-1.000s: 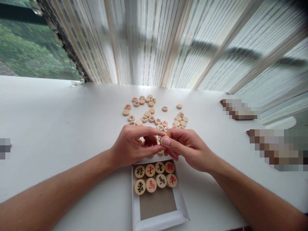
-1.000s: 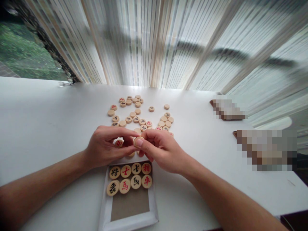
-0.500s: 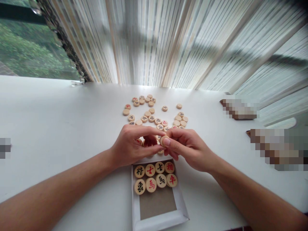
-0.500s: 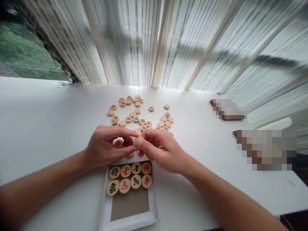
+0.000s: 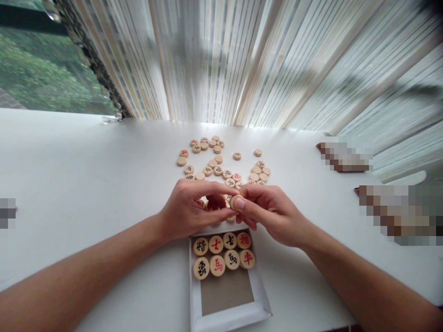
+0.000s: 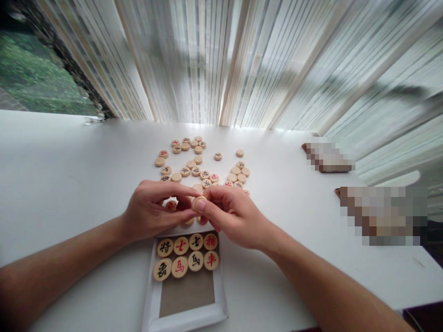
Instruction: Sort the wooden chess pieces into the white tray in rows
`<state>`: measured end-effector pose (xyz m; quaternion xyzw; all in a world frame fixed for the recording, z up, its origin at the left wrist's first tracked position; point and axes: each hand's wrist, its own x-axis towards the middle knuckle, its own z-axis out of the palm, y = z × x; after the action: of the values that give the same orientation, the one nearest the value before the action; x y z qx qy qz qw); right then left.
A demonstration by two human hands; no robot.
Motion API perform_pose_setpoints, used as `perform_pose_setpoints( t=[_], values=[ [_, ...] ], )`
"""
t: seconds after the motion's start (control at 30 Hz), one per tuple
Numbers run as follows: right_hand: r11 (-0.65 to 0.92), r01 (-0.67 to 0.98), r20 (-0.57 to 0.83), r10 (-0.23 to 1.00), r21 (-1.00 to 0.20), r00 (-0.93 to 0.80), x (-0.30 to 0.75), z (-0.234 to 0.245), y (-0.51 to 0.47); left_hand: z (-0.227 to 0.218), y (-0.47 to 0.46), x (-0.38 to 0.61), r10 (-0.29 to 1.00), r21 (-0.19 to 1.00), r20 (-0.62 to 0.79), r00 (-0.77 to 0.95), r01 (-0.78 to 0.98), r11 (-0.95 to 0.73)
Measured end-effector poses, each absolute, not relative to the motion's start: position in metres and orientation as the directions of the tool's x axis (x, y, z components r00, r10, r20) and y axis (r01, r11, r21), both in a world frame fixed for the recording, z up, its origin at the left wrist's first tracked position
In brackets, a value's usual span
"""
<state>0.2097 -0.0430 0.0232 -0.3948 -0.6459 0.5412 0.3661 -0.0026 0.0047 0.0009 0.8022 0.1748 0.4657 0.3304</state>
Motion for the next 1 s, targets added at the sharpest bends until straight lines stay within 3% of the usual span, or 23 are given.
perform_pose_setpoints(
  t=[1.0],
  values=[
    [0.12,0.173,0.041,0.914,-0.978,-0.403,0.2092,0.0259,-0.044,0.0013,0.0043,-0.004,0.603,0.701,0.62,0.503,-0.01,-0.713]
  ],
)
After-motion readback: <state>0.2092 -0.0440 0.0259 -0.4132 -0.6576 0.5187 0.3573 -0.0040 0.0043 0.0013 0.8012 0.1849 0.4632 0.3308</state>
